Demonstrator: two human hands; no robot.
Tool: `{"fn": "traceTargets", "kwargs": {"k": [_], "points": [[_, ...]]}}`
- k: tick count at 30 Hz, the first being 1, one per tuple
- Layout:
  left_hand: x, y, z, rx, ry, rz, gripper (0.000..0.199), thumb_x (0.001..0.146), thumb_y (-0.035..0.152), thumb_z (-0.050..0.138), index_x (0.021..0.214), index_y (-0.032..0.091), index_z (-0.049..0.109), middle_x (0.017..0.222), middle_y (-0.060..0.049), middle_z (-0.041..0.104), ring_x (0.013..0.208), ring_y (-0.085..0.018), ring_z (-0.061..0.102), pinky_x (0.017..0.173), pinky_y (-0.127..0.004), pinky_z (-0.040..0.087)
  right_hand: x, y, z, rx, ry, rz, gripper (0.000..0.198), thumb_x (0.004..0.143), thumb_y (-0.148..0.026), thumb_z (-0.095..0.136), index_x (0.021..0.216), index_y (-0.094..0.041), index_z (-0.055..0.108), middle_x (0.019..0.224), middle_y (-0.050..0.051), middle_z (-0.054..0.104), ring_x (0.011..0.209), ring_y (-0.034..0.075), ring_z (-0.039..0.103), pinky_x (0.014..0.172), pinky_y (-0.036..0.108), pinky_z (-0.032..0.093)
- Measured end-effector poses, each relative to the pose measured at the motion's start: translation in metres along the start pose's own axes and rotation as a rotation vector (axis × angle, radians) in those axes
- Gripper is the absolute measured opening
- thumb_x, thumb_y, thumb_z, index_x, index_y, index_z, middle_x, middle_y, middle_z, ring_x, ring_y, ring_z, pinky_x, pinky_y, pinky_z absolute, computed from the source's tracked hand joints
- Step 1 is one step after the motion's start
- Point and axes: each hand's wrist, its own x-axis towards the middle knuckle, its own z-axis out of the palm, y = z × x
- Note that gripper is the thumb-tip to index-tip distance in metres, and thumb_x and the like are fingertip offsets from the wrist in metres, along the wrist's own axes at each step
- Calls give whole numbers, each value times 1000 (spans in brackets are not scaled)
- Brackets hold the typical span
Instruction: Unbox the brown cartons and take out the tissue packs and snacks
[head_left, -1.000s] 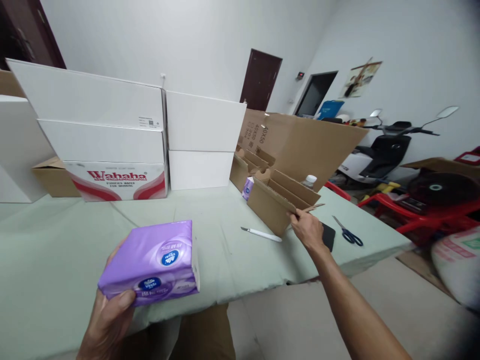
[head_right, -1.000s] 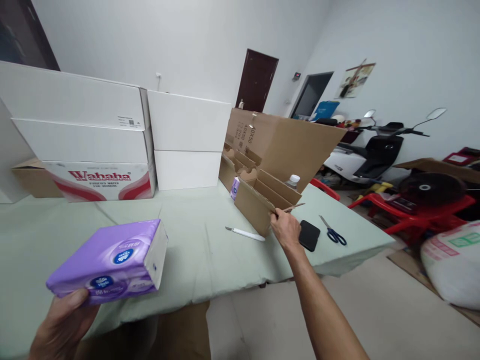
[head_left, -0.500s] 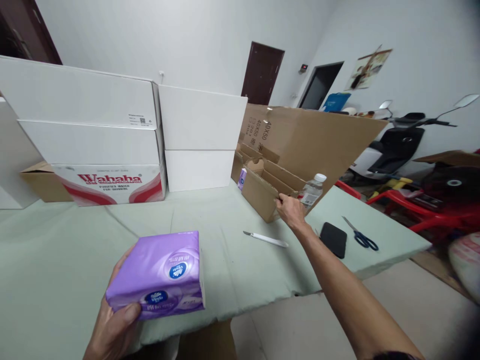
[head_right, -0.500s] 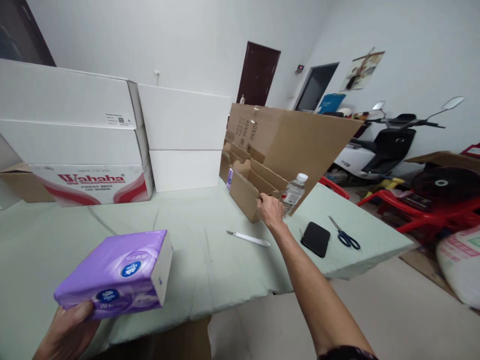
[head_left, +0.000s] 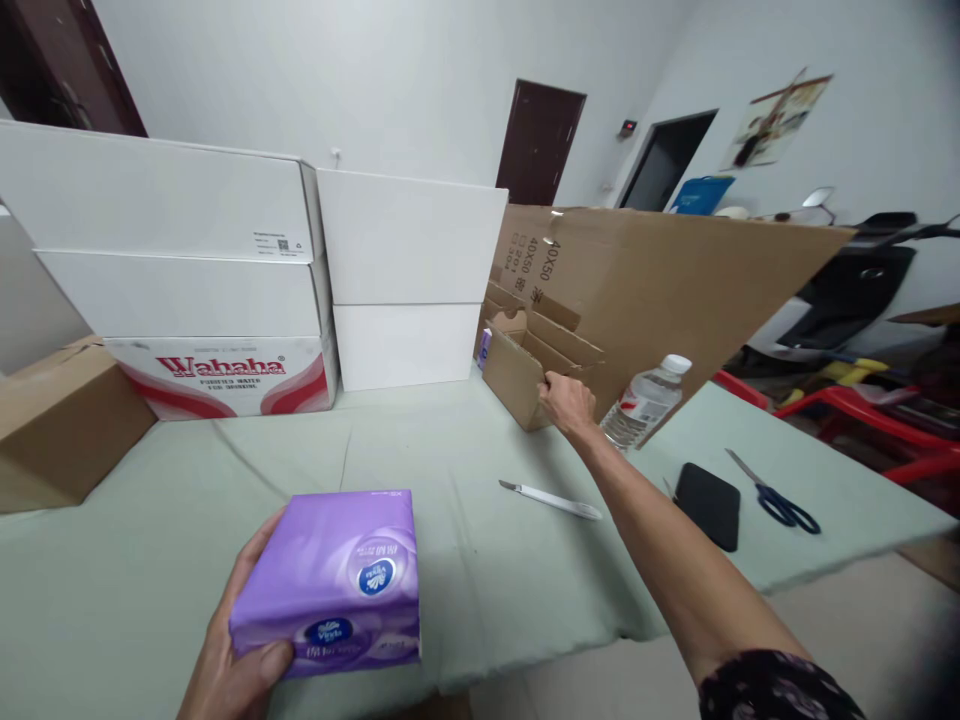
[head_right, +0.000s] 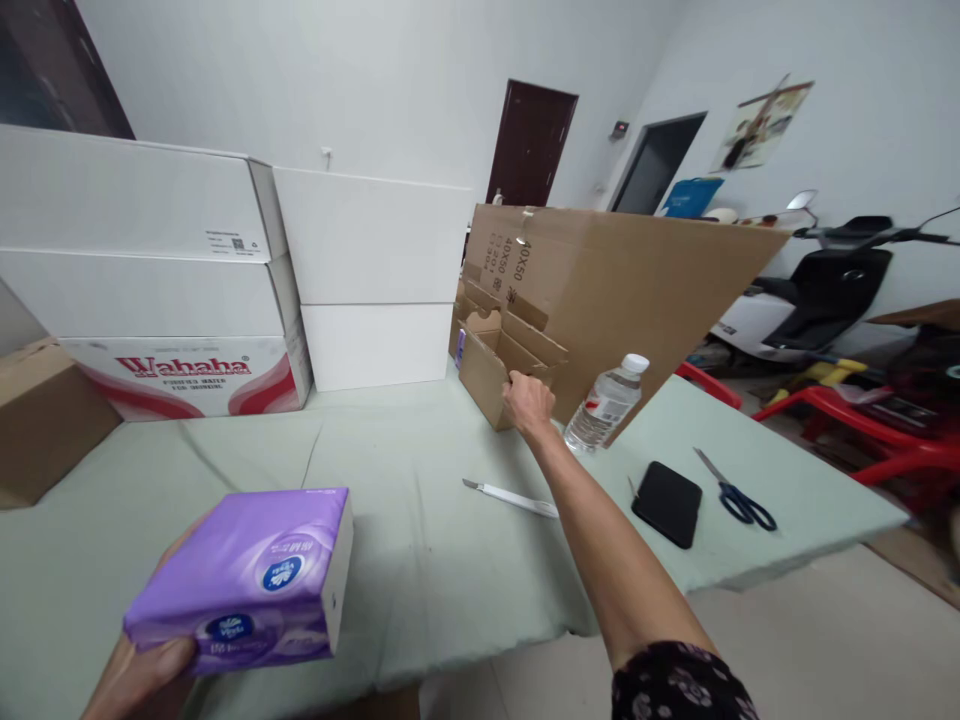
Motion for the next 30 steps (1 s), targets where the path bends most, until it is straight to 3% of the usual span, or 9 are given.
{"fn": "traceTargets", "kwargs": {"k": [8, 13, 15, 18, 21, 23, 25, 28, 30], "points": [[0, 2, 3, 37, -29, 47, 114, 47, 66, 91, 148, 27, 54, 144, -14, 66, 128, -47, 63, 90, -48, 63, 6, 12, -2, 29, 2, -31, 38, 100, -29, 44, 120, -21, 75, 122, 18, 75, 108, 28, 69, 78, 31, 42], [0, 4, 8, 22, -13, 37, 117, 46, 64, 92, 149, 26, 53, 144, -15, 65, 127, -48, 63, 93, -49, 62, 22, 2, -3, 66, -9, -53, 39, 100, -28, 43, 124, -20, 73, 123, 17, 75, 108, 27, 69, 78, 30, 42], [1, 3, 10, 34, -27, 46, 115, 47, 64, 92, 149, 26, 53, 145, -14, 65, 127, -46, 63, 92, -47, 62, 24, -5, -4, 91, -15, -61, 45, 99, -29, 47, 138, -20, 66, 125, 17, 75, 108, 28, 69, 79, 32, 44], [5, 3, 12, 78, -50, 121, 108, 50, 60, 94, 146, 26, 57, 147, -14, 62, 131, -44, 60, 97, -43, 59, 12, -13, -4, 114, -12, -62, 69, 98, -33, 52, 163, -18, 36, 129, 19, 73, 112, 33, 69, 87, 39, 48], [8, 3, 14, 116, -131, 185, 106, 53, 54, 95, 147, 24, 55, 150, -15, 58, 131, -42, 61, 99, -41, 57, -27, -11, -6, 285, -20, -163, 77, 96, -37, 55, 165, -15, 30, 122, 18, 75, 113, 35, 69, 96, 46, 51], [9, 3, 16, 148, -226, 184, 109, 55, 52, 95, 150, 23, 50, 150, -17, 56, 128, -41, 62, 97, -42, 58, -67, -6, -14, 534, -132, -385, 75, 91, -47, 62, 157, -17, 46, 128, 16, 73, 119, 35, 67, 101, 48, 52], [8, 2, 19, 186, -322, 132, 115, 58, 48, 95, 156, 21, 42, 148, -19, 56, 126, -41, 63, 97, -44, 57, -113, -2, -29, 695, -310, -651, 84, 83, -62, 71, 155, -24, 51, 152, 14, 59, 136, 38, 57, 110, 53, 48], [2, 0, 31, 237, -464, 40, 118, 65, 41, 93, 162, 21, 31, 141, -19, 61, 119, -40, 67, 99, -48, 55, -182, -7, -52, 658, -525, -888, 119, 66, -69, 86, 166, -31, 33, 169, 11, 37, 151, 41, 40, 120, 59, 38], [-2, -2, 40, 290, -525, 45, 114, 65, 37, 91, 162, 22, 33, 142, -19, 60, 119, -40, 67, 101, -51, 54, -215, -15, -56, 609, -615, -972, 128, 64, -66, 89, 169, -29, 25, 170, 13, 35, 152, 41, 38, 121, 59, 35]]}}
